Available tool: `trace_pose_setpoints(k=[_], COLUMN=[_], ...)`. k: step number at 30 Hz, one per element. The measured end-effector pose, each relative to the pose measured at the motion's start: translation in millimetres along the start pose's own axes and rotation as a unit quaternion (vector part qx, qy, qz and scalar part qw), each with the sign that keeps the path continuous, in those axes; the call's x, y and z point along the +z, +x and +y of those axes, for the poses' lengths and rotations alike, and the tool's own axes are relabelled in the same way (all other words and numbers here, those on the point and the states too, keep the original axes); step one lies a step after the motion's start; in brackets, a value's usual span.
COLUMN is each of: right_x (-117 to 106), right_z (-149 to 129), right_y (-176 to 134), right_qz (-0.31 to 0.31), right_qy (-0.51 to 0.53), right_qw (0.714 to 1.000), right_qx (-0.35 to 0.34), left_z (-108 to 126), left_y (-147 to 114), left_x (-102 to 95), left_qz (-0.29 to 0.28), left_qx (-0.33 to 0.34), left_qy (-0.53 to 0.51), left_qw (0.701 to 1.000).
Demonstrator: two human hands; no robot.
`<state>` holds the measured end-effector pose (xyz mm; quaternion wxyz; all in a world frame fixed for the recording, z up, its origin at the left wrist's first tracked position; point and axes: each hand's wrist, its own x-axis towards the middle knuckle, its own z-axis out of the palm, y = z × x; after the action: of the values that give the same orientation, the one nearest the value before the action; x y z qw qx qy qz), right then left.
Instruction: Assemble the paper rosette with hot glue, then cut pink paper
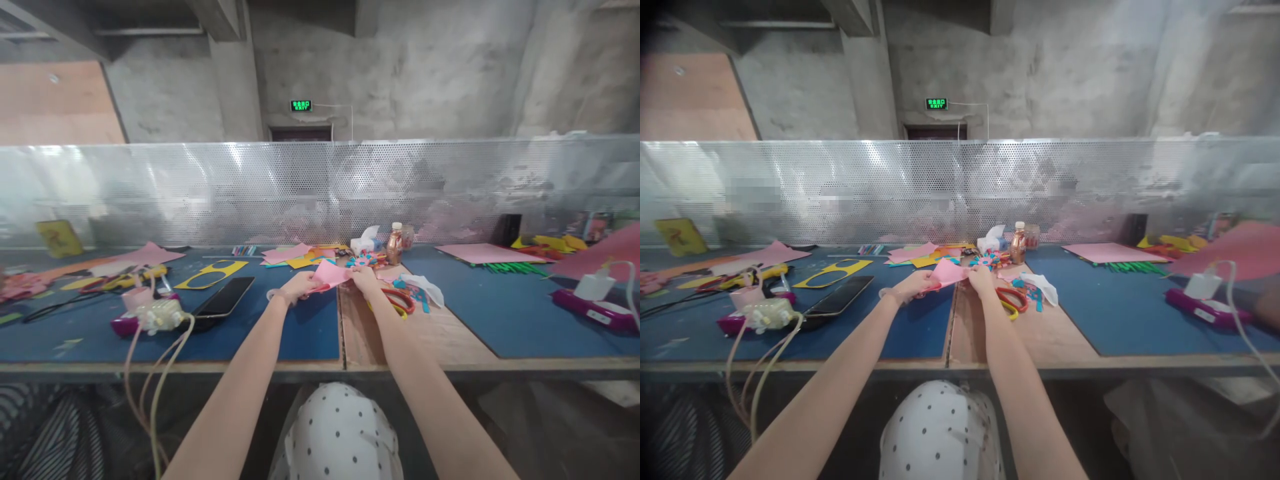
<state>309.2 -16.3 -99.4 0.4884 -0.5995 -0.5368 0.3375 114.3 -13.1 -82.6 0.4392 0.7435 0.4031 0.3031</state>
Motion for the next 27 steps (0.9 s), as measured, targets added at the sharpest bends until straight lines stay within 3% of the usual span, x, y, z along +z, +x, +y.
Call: trace_pose_setpoints(k=[6, 12, 27], right_x=[-4, -3, -5], right_z=[-6, -20, -15], right_y=[-3, -12, -12], right_qz=[0.069, 0.154, 0.163], right_qy=[-0.091, -0.216, -0.359], right_qw=[0.993, 0.962, 0.912], right_qx=[-0.010, -0.073, -0.111], left_z=[2, -3, -9], left_y=[-1, 3, 7], left_x=[0.7, 0.2, -2.7], left_qz=[-0.010, -0.015, 0.012], left_qx=[0.006, 0.004, -0.003], left_qy=[-0.002, -0.007, 0.037], left_qw=[1.000, 1.000, 0.999])
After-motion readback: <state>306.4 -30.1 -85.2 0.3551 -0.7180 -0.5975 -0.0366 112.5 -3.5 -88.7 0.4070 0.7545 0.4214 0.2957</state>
